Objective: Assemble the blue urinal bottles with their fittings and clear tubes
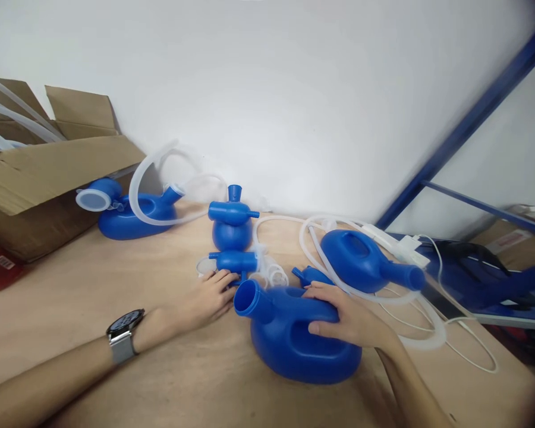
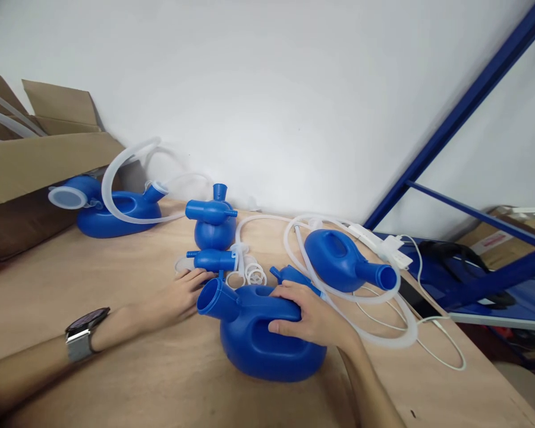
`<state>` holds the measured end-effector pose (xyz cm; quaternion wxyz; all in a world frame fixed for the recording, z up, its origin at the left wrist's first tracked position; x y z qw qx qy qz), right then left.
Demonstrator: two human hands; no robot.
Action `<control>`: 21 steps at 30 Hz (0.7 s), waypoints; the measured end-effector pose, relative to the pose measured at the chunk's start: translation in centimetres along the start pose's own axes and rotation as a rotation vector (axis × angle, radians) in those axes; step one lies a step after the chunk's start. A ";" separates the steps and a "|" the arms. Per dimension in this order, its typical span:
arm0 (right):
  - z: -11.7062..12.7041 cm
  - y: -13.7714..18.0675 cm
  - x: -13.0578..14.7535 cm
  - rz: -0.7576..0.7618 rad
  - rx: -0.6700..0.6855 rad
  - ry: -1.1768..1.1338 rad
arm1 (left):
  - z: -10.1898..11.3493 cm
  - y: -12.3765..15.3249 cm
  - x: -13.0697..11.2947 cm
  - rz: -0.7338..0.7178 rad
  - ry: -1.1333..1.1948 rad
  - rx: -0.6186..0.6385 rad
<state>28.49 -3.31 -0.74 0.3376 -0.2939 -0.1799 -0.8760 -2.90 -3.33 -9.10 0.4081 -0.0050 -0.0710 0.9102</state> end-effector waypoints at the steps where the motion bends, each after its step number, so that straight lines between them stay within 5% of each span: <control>1: -0.1 0.1 -0.1 0.005 -0.008 -0.008 | -0.5 -0.1 0.0 0.006 0.012 0.001; 6: -0.3 0.2 -0.5 0.013 -0.020 -0.026 | 0.2 0.2 0.6 0.048 0.279 0.054; 11: -0.2 0.0 -0.8 0.031 -0.024 -0.024 | 5.0 1.2 1.4 0.164 0.899 0.159; 14: -0.3 0.0 -1.2 0.027 -0.042 -0.009 | 8.1 1.3 1.4 0.219 1.090 0.113; 21: -0.5 -0.3 -1.0 0.091 -0.093 -0.031 | 10.5 0.6 -0.7 0.061 0.805 0.045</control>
Point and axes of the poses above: each hand's wrist, its own y-axis away from the middle knuckle, its own z-axis out of the back of the hand, x = y × z, the point moved 3 cm from there along -y, towards the middle knuckle, and after that the axes turned 8 degrees about x, right-handed, at the moved point
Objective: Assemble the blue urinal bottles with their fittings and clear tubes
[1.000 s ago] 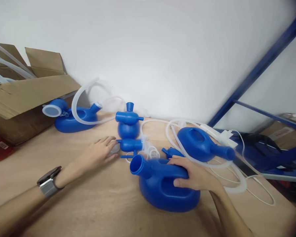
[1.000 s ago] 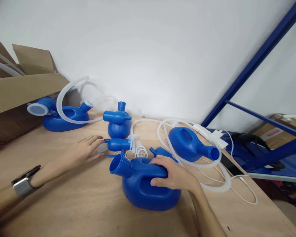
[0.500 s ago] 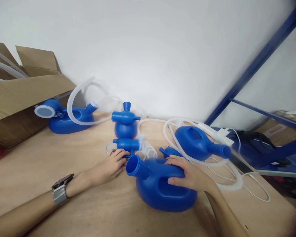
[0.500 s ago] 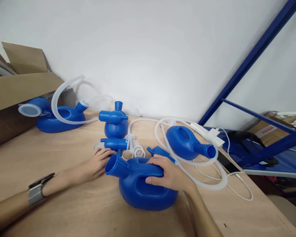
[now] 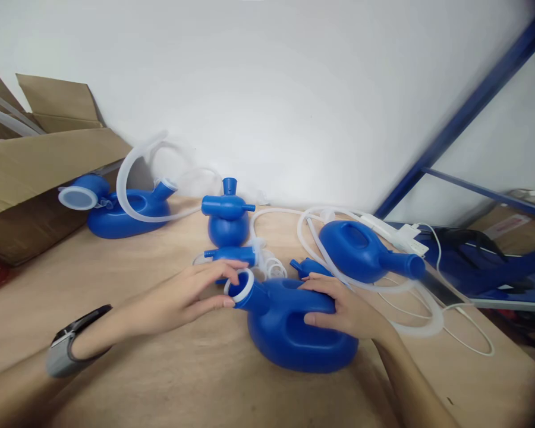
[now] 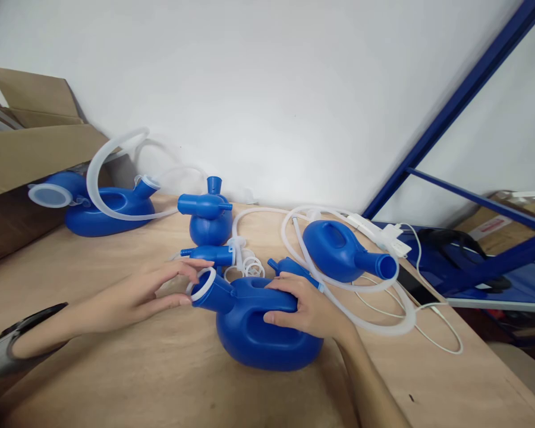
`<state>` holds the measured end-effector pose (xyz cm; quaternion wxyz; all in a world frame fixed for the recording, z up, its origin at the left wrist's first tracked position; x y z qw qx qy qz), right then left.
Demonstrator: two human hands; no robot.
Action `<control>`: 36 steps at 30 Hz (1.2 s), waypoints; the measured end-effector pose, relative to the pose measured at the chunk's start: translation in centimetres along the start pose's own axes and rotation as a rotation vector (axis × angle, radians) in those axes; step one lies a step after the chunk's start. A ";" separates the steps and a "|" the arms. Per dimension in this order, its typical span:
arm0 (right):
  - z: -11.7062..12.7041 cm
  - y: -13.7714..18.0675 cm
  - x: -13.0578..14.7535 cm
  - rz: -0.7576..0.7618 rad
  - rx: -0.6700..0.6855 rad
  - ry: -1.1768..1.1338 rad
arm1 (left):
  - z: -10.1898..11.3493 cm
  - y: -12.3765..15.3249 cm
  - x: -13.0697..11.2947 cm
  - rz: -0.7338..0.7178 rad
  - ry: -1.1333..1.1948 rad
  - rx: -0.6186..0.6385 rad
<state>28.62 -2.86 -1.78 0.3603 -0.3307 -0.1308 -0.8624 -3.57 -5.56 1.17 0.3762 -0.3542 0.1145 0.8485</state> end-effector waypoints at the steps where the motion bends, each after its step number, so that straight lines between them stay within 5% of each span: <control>1: 0.0 -0.1 0.0 0.012 -0.003 0.006 | -0.1 -0.1 0.1 -0.025 -0.062 -0.025; 21: -0.1 -0.2 -0.6 0.112 -0.068 0.048 | 2.1 -0.8 -2.5 -0.485 -0.638 0.181; 25: -0.5 0.4 -2.0 0.067 -0.142 0.092 | 2.2 -0.9 -1.8 -0.540 -0.665 0.184; 36: -0.7 -0.1 -1.6 0.129 -0.064 0.045 | 1.9 -1.3 -1.1 -0.649 -0.629 0.132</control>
Point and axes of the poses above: each hand's wrist, its own y-axis away from the middle knuckle, its own z-axis out of the back of the hand, x = y × z, the point moved 3 cm from there along -y, towards the middle knuckle, and after that the axes turned 8 degrees about x, right-handed, at the moved point
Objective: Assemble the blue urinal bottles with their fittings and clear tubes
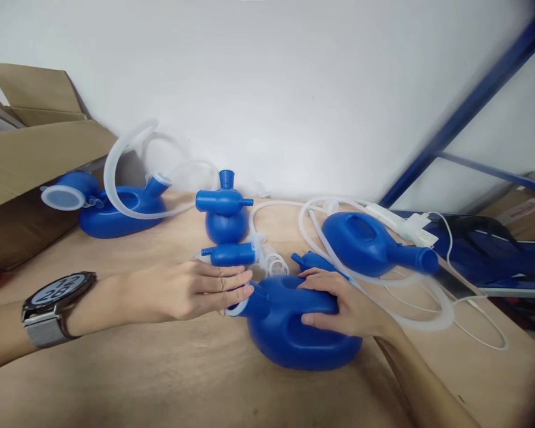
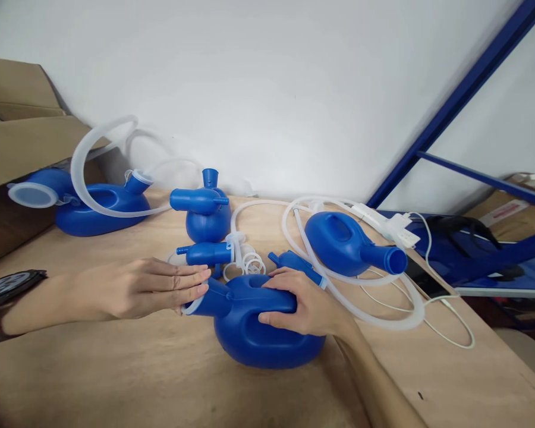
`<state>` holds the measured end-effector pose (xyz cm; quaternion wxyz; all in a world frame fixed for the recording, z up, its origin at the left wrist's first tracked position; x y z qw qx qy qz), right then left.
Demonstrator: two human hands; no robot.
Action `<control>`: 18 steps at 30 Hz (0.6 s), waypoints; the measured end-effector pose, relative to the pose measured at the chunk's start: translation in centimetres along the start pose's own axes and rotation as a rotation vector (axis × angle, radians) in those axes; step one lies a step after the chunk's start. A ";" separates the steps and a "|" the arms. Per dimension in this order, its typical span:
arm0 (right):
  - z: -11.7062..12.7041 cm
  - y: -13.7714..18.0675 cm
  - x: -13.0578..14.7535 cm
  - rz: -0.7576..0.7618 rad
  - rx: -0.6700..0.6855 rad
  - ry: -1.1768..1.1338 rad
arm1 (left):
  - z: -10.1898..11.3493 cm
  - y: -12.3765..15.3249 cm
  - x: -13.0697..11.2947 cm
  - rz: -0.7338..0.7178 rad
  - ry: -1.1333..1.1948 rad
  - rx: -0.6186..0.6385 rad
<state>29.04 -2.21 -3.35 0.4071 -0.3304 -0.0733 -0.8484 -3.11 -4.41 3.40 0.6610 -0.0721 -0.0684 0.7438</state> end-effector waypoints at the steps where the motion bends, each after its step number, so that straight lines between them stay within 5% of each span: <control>1: -0.1 0.1 -0.2 0.007 -0.008 -0.005 | -0.1 0.0 0.0 0.010 0.009 -0.004; 12: -0.2 0.5 -0.3 -0.007 -0.026 0.016 | -0.8 0.0 0.1 0.173 0.288 -0.136; 18: -0.5 0.3 0.1 -0.027 -0.054 0.047 | -0.7 -1.6 0.5 0.454 0.687 -0.002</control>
Point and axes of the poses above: each hand's wrist, its own y-axis away from the middle knuckle, its own z-axis out of the back of the hand, x = y × z, the point moved 3 cm from there along -y, towards the middle knuckle, and after that the axes turned 8 degrees about x, right-handed, at the moved point
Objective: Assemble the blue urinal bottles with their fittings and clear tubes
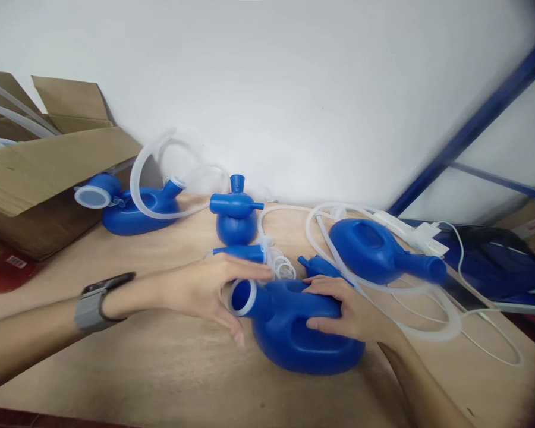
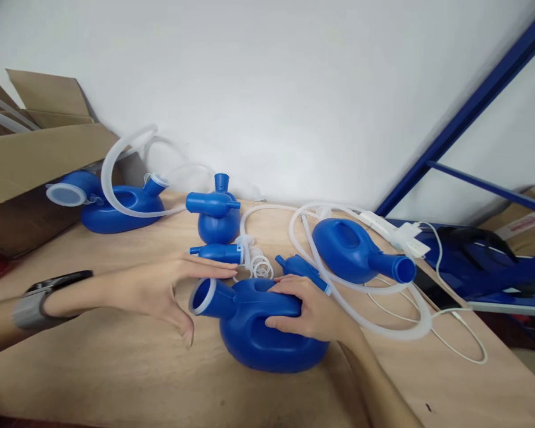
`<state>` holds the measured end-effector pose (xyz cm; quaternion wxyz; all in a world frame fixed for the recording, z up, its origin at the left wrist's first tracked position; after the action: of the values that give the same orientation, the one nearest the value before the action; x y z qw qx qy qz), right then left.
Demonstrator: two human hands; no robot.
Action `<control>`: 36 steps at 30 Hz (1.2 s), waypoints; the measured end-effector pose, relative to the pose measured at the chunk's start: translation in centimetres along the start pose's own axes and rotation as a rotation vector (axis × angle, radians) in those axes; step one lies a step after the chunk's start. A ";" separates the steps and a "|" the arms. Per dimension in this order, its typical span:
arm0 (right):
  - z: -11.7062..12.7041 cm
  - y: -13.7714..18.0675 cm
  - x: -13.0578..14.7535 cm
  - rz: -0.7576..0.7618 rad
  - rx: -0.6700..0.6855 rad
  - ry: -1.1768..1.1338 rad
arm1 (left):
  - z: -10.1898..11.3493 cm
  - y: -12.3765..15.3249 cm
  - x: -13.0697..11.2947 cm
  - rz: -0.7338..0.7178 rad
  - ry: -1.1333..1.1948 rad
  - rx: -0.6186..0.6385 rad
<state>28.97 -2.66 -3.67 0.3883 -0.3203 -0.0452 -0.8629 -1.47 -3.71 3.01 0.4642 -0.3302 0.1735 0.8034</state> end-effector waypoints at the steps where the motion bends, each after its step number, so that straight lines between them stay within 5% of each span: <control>1: -0.1 -0.1 0.3 -0.001 0.006 0.004 | -0.5 -0.4 0.2 0.042 0.112 -0.020; 6: -0.7 -1.0 1.5 0.027 0.001 -0.008 | -4.2 -2.5 2.7 0.410 0.750 -0.391; 9: -0.7 -1.4 2.0 0.074 -0.009 -0.042 | -5.4 -2.9 3.2 0.463 0.787 -0.515; 19: -0.8 -2.0 2.8 0.086 0.029 -0.107 | -3.1 -1.9 -0.4 0.077 0.138 -0.253; 25: -0.3 -2.3 3.4 0.078 0.063 -0.141 | -2.5 -2.4 -0.7 -0.272 0.010 -0.114; 28: 0.0 -2.2 3.3 0.016 0.067 -0.105 | -2.5 -2.0 0.0 -0.139 0.023 -0.290; 32: 0.7 -1.8 2.4 -0.078 0.091 -0.055 | -1.8 0.5 3.1 0.227 0.013 -0.660; 36: 1.6 -1.6 1.2 -0.178 0.028 -0.019 | -1.7 2.8 6.8 0.408 -0.229 -0.611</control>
<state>28.11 -1.80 -1.40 0.3139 -0.3177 -0.0892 -0.8903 -5.67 -1.87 -2.98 0.1913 -0.3203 -0.0648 0.9255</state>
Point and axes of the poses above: each hand's wrist, its own y-axis away from the middle knuckle, its own z-axis out of the back of the hand, x = y × z, the point moved 3 cm from there along -y, towards the middle knuckle, and after that the axes turned 8 degrees about x, right-handed, at the moved point
